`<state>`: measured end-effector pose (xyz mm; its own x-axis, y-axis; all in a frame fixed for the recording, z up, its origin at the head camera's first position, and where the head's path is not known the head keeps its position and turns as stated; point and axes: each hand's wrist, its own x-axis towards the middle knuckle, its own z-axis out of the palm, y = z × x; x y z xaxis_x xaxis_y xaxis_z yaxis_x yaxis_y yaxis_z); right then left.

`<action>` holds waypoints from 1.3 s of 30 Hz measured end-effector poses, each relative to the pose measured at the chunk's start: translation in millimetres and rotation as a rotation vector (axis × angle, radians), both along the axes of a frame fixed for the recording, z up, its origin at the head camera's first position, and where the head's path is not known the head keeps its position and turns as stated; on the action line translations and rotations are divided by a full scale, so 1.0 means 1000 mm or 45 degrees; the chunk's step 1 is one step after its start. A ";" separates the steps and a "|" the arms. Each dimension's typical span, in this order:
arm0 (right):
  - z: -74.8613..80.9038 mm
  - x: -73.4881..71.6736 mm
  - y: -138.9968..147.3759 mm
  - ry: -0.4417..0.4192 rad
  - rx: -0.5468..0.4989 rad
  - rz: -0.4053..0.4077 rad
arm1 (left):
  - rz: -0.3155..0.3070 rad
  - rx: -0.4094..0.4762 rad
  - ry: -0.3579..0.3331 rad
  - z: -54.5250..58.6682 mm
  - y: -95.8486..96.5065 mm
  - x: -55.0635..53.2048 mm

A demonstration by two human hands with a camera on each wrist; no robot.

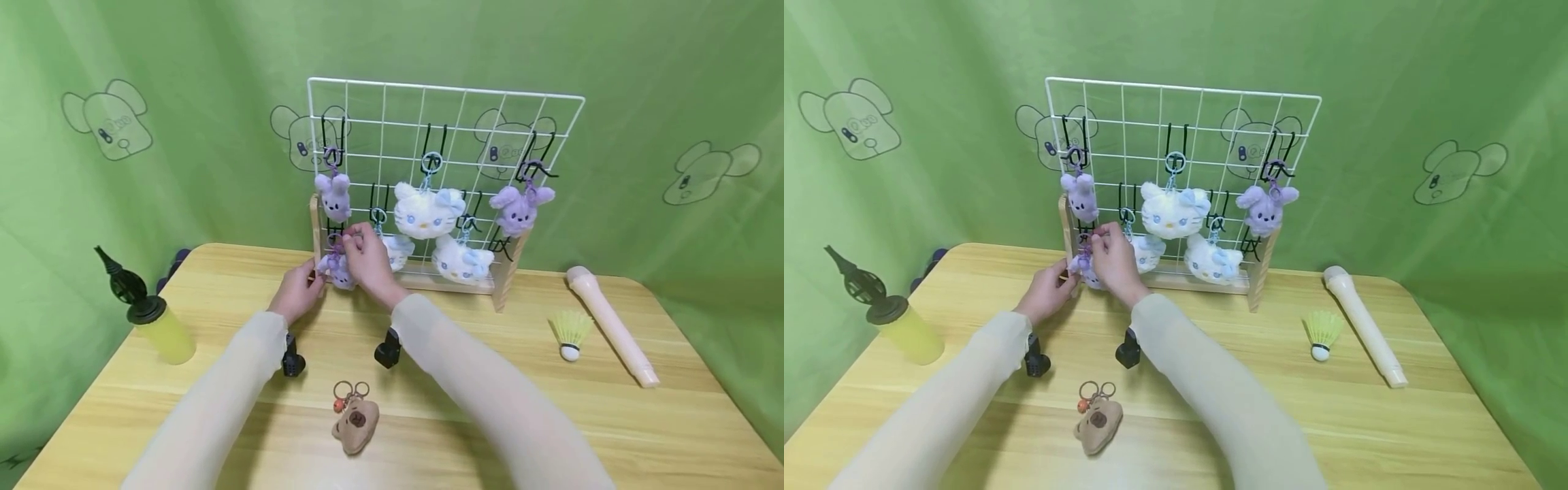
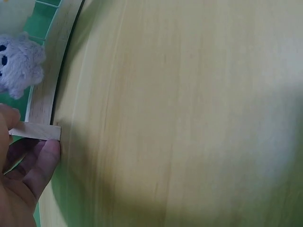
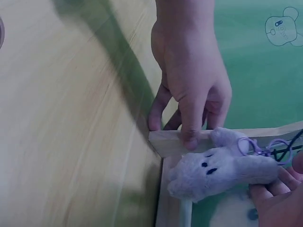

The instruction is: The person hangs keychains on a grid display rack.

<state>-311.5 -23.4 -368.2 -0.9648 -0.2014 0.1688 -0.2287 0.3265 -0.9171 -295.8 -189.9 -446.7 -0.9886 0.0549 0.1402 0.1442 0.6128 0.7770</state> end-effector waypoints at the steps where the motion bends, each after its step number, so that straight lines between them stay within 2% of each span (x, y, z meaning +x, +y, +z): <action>1: 0.001 0.001 0.001 0.011 -0.005 0.012 | 0.002 -0.005 0.008 0.000 0.000 0.000; 11: 0.007 0.009 0.020 0.092 0.013 0.128 | 0.025 -0.054 -0.006 -0.002 -0.002 0.002; 18: 0.011 0.028 0.045 0.086 0.039 0.295 | 0.013 -0.051 -0.010 -0.002 -0.005 0.003; 23: 0.000 0.052 0.066 0.042 0.277 0.507 | 0.020 -0.063 -0.015 -0.001 -0.007 0.003; 30: -0.034 0.086 0.075 -0.029 0.616 0.851 | 0.014 -0.068 0.013 -0.002 -0.005 0.001; 34: -0.044 0.100 0.072 -0.005 0.808 0.907 | 0.009 -0.067 -0.004 -0.002 -0.003 0.000; 39: -0.044 0.111 0.067 0.074 1.012 0.868 | 0.011 -0.076 -0.012 0.000 0.000 0.000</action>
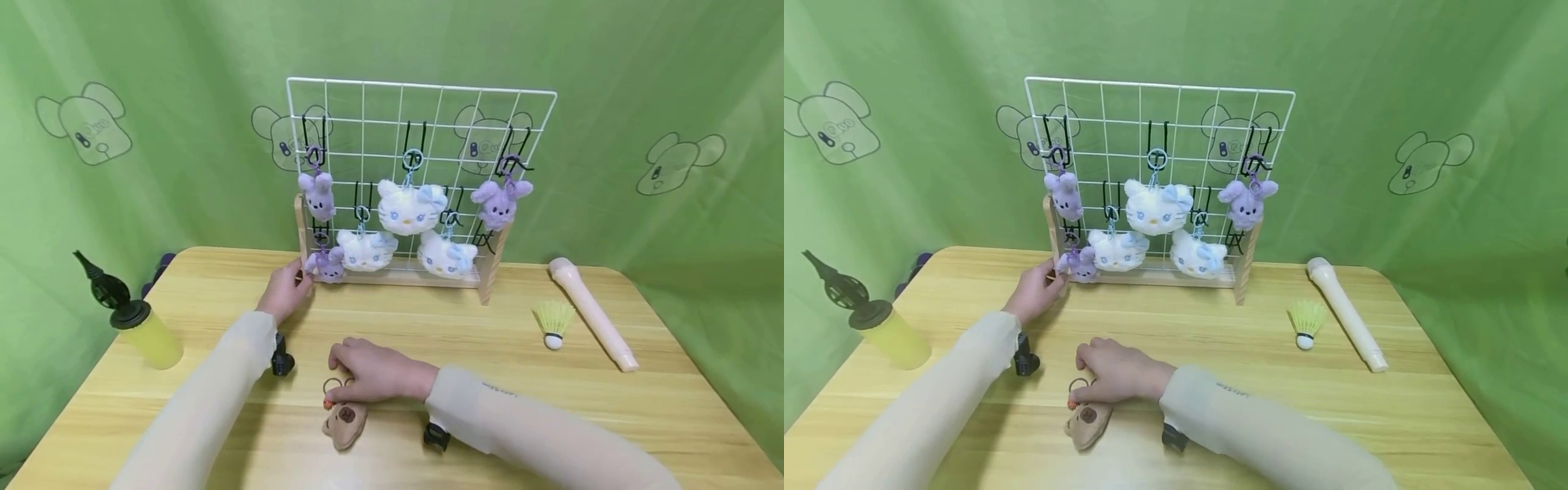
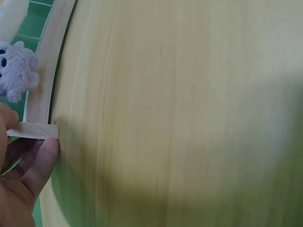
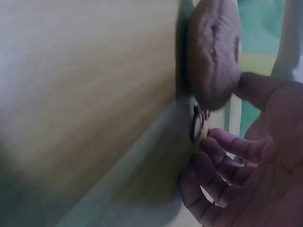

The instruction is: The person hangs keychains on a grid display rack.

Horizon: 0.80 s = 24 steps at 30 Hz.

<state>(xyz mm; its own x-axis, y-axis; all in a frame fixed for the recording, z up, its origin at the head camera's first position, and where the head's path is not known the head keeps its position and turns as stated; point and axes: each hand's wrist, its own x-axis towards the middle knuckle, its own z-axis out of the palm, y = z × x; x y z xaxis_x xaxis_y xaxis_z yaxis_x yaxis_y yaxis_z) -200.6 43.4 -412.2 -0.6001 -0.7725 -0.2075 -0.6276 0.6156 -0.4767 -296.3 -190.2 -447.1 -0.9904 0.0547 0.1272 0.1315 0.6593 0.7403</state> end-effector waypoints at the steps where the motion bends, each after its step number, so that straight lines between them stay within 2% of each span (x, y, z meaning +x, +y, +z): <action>1: 0.000 0.000 -0.001 0.008 0.010 0.005 | 0.003 -0.004 0.002 0.001 0.000 0.000; 10: 0.001 -0.002 -0.005 -0.091 -0.046 0.081 | -0.006 -0.004 0.006 0.001 0.002 -0.001; 17: -0.003 -0.002 -0.006 -0.060 0.007 0.096 | 0.009 0.004 0.018 0.001 0.002 0.001; 24: -0.002 0.001 -0.009 -0.083 0.022 0.088 | 0.011 0.019 0.009 0.000 0.003 0.001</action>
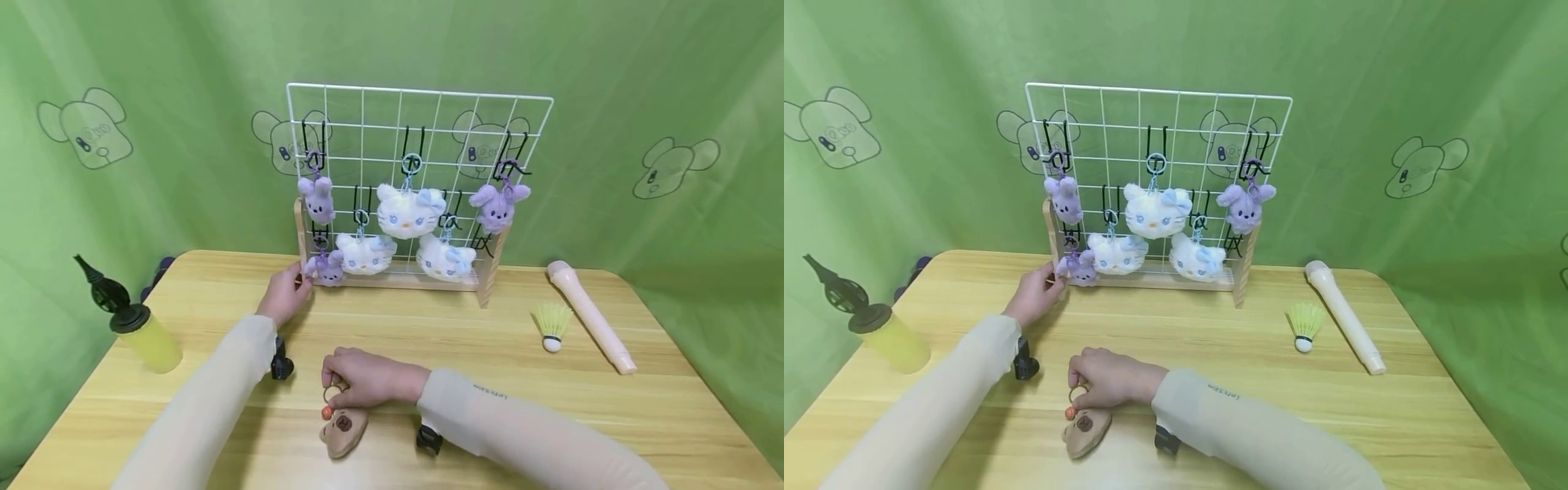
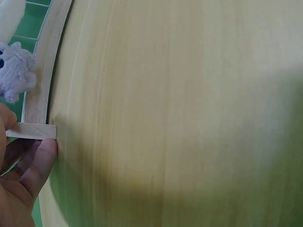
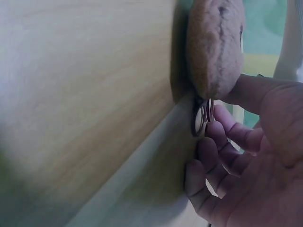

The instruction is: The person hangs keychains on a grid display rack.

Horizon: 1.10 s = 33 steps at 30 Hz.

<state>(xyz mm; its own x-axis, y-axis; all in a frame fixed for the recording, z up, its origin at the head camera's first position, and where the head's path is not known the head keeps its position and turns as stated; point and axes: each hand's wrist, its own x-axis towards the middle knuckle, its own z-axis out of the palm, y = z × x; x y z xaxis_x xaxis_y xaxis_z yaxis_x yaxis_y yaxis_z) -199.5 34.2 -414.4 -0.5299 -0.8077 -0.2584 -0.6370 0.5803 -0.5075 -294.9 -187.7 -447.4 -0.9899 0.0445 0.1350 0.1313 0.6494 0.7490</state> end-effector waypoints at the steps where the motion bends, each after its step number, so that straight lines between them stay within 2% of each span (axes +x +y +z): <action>1: 0.000 0.000 0.000 -0.006 -0.003 -0.006 | 0.002 0.000 -0.002 0.000 0.000 0.000; 11: 0.000 0.002 0.002 -0.031 -0.006 -0.098 | -0.002 -0.001 0.009 -0.001 0.000 0.001; 18: -0.004 0.000 0.009 -0.177 -0.163 -0.052 | -0.003 0.002 -0.003 -0.001 0.000 -0.001; 23: -0.008 -0.007 0.018 -0.249 -0.296 -0.055 | 0.006 -0.001 -0.001 0.001 0.000 0.000; 33: -0.016 -0.010 0.035 -0.458 -0.455 -0.232 | -0.005 0.002 0.001 -0.001 -0.001 -0.001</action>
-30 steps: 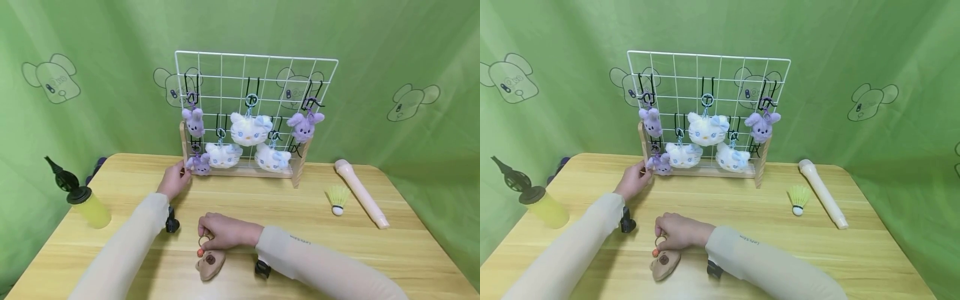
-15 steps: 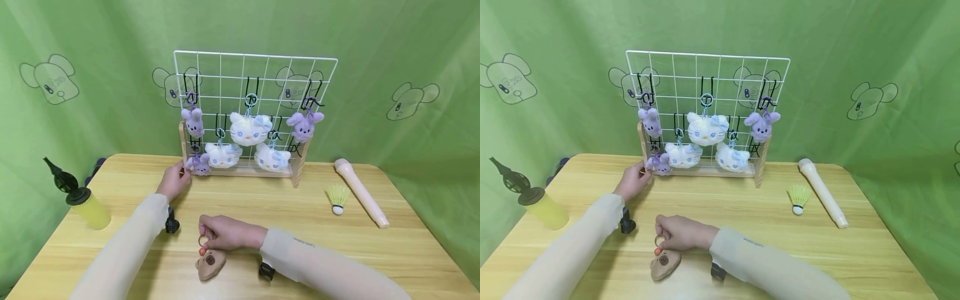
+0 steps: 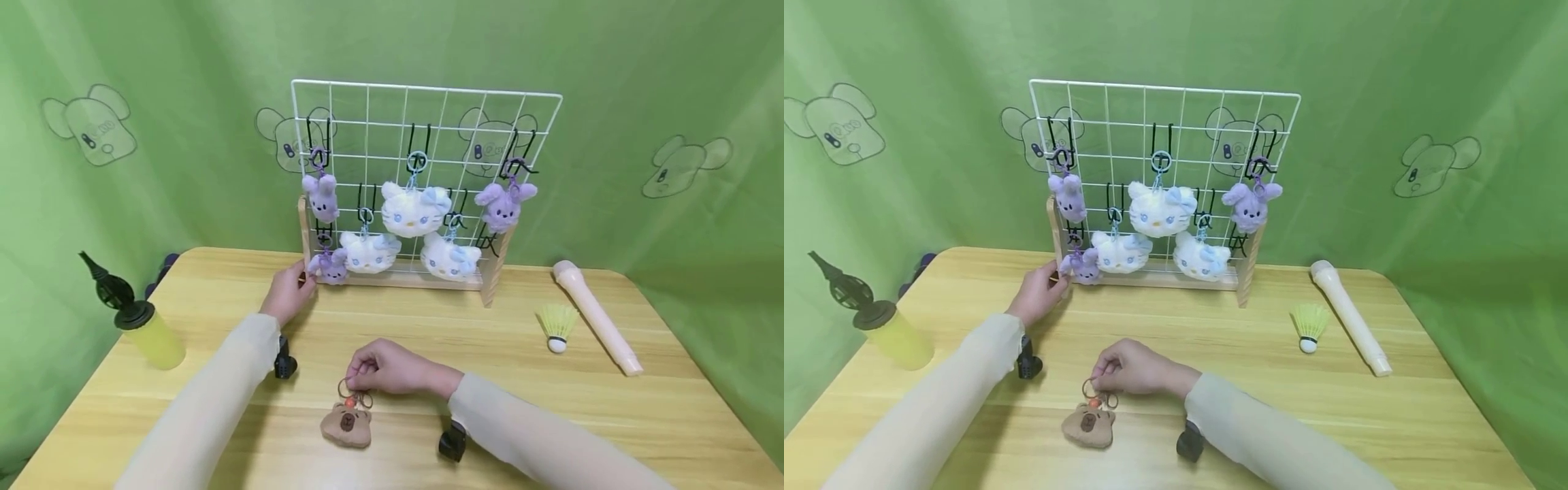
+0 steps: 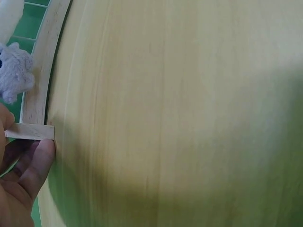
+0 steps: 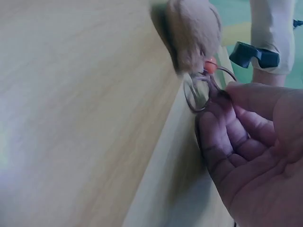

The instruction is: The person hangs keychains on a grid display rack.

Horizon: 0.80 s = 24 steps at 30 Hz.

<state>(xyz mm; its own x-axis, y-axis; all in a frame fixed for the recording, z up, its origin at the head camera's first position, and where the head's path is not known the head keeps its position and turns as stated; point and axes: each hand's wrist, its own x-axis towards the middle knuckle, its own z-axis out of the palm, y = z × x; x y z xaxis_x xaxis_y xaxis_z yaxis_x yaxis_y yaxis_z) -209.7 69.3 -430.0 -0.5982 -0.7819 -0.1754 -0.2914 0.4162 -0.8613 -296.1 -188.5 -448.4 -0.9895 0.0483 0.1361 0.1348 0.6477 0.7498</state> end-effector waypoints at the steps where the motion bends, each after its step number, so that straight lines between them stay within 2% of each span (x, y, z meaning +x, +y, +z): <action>1: 0.000 0.000 0.003 -0.021 -0.010 -0.010 | -0.001 -0.005 0.000 0.000 0.000 0.000; 3: 0.000 0.000 0.007 -0.075 -0.049 -0.021 | -0.003 -0.011 0.003 0.000 0.000 -0.001; 9: -0.002 0.002 0.019 -0.390 -0.252 -0.068 | 0.009 -0.046 0.022 0.000 -0.003 0.001; 12: -0.002 0.002 0.026 -0.466 -0.344 -0.087 | 0.009 -0.050 0.026 0.001 -0.003 0.001; 18: 0.000 0.004 0.044 -0.501 -0.448 -0.185 | 0.015 -0.033 0.006 -0.001 -0.001 0.002; 24: 0.014 0.005 0.071 -0.374 -0.503 -0.287 | 0.014 -0.016 0.004 0.000 0.001 0.000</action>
